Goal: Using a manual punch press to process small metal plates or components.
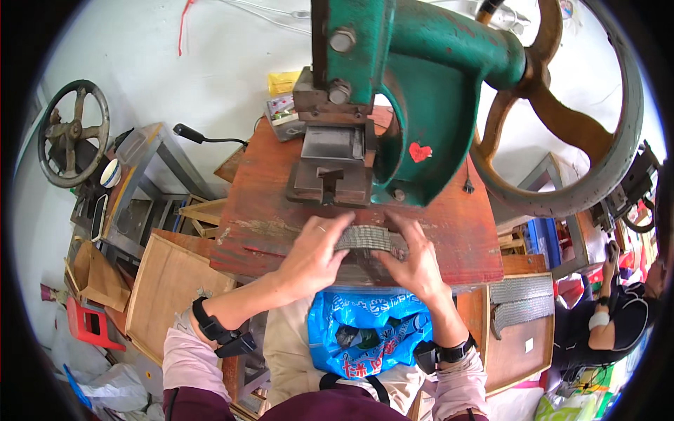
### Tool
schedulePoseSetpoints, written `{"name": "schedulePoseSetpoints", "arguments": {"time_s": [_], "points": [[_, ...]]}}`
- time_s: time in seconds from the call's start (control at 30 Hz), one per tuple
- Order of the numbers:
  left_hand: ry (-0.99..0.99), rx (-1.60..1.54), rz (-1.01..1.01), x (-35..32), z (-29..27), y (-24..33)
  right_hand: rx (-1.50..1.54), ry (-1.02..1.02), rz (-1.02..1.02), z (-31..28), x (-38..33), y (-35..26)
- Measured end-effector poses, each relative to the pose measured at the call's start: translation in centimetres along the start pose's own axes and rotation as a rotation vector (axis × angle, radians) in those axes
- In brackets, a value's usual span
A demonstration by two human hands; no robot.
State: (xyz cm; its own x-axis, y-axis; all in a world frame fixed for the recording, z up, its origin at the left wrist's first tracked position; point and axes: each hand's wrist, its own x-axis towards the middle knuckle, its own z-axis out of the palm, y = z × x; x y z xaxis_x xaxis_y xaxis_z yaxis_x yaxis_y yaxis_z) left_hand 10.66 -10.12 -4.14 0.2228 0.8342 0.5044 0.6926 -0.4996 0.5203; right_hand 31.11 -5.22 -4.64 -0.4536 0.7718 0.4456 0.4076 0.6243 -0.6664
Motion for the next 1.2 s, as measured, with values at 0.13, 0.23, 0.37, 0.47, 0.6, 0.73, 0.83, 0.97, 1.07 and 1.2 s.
{"name": "schedulePoseSetpoints", "arguments": {"time_s": [0.13, 0.23, 0.37, 0.47, 0.6, 0.73, 0.83, 0.97, 1.07, 1.2], "points": [[0.398, -0.120, -0.043, 2.7, -3.2, -3.5, 0.030, 0.209, -0.082, 1.7, 6.6, -3.6], [0.459, -0.255, -0.174, 7.2, -4.2, -7.2, 0.141, 0.234, 0.131, 3.8, 11.9, -3.8], [0.304, -0.046, -0.160, 12.2, -4.4, -8.7, -0.014, 0.481, 0.061, 5.3, 15.6, 0.6], [0.192, 0.255, -0.112, 12.0, -5.5, -7.8, -0.094, 0.434, 0.110, 5.3, 16.2, 0.7], [0.288, 0.458, -0.087, 7.0, -7.8, -10.7, -0.181, 0.470, 0.033, 5.6, 16.3, 1.2], [-0.419, 0.207, -0.174, -2.4, -9.7, -10.7, -0.214, 0.465, 0.050, 5.5, 16.2, 2.0], [-0.340, 0.222, -0.078, -5.8, -9.2, -9.6, -0.155, 0.401, 0.095, 5.3, 16.2, 0.9], [0.104, 0.137, -0.073, -2.1, -9.6, -8.6, -0.124, 0.374, 0.120, 5.0, 15.9, 1.4], [0.185, 0.126, -0.062, 4.1, -8.7, -8.7, -0.088, 0.392, 0.092, 4.7, 15.1, 1.1], [0.043, 0.185, -0.412, 9.6, -8.1, -7.8, 0.042, 0.250, 0.140, 2.8, 11.7, -2.5]]}}
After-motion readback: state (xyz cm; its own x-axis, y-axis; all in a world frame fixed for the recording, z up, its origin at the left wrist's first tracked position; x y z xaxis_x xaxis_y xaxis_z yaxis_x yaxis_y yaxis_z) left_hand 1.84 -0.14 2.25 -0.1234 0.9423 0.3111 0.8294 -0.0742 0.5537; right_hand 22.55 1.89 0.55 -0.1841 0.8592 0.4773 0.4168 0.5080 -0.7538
